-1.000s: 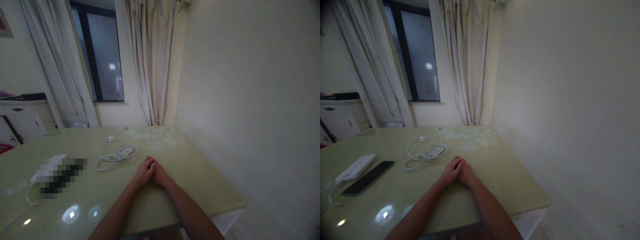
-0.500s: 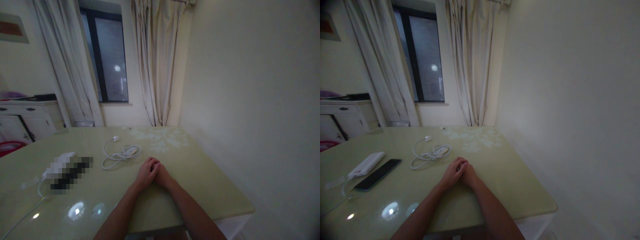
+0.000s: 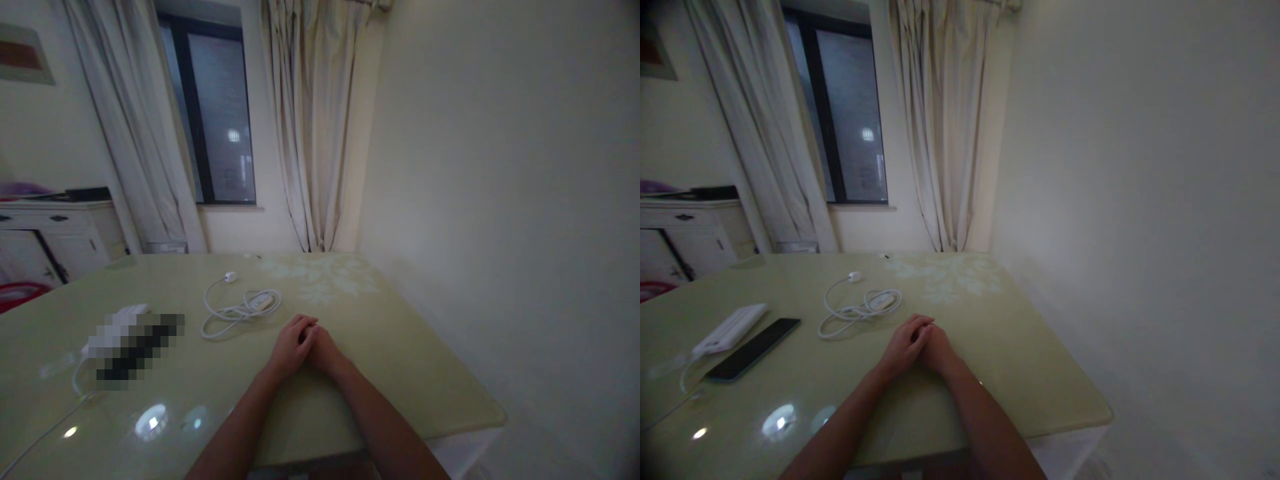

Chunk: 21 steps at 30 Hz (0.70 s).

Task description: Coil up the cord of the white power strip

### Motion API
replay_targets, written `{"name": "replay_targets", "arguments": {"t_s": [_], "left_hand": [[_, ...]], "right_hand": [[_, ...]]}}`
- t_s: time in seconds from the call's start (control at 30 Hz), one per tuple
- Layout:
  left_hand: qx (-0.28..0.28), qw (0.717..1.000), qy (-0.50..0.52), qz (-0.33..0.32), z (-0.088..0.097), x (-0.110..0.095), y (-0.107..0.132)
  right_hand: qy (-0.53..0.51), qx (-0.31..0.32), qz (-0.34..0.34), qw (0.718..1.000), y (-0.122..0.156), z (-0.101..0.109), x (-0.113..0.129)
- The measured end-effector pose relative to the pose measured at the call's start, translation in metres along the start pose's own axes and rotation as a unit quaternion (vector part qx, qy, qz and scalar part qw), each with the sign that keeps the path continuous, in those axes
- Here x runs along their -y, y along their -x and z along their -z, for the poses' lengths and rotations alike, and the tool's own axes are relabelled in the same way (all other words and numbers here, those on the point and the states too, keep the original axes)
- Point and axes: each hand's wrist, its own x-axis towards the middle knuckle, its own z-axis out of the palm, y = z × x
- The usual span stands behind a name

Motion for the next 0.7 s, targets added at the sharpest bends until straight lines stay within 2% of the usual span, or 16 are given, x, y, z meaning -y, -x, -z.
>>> {"name": "replay_targets", "arguments": {"t_s": [0.13,0.3,0.4,0.7], "left_hand": [[-0.046,0.999,0.022,0.016,-0.004,0.004,0.0],[-0.097,0.993,0.045,0.056,-0.008,0.008,-0.003],[-0.097,0.993,0.043,0.059,-0.007,0.01,-0.004],[-0.08,0.995,0.011,0.062,-0.009,0.018,-0.001]], "right_hand": [[-0.005,-0.033,0.002,0.999,0.0,-0.002,-0.002],[-0.059,-0.102,-0.014,0.993,0.0,-0.004,-0.003],[-0.081,-0.121,-0.024,0.989,0.001,-0.002,-0.001],[-0.121,-0.119,-0.017,0.985,0.002,0.005,0.007]]}}
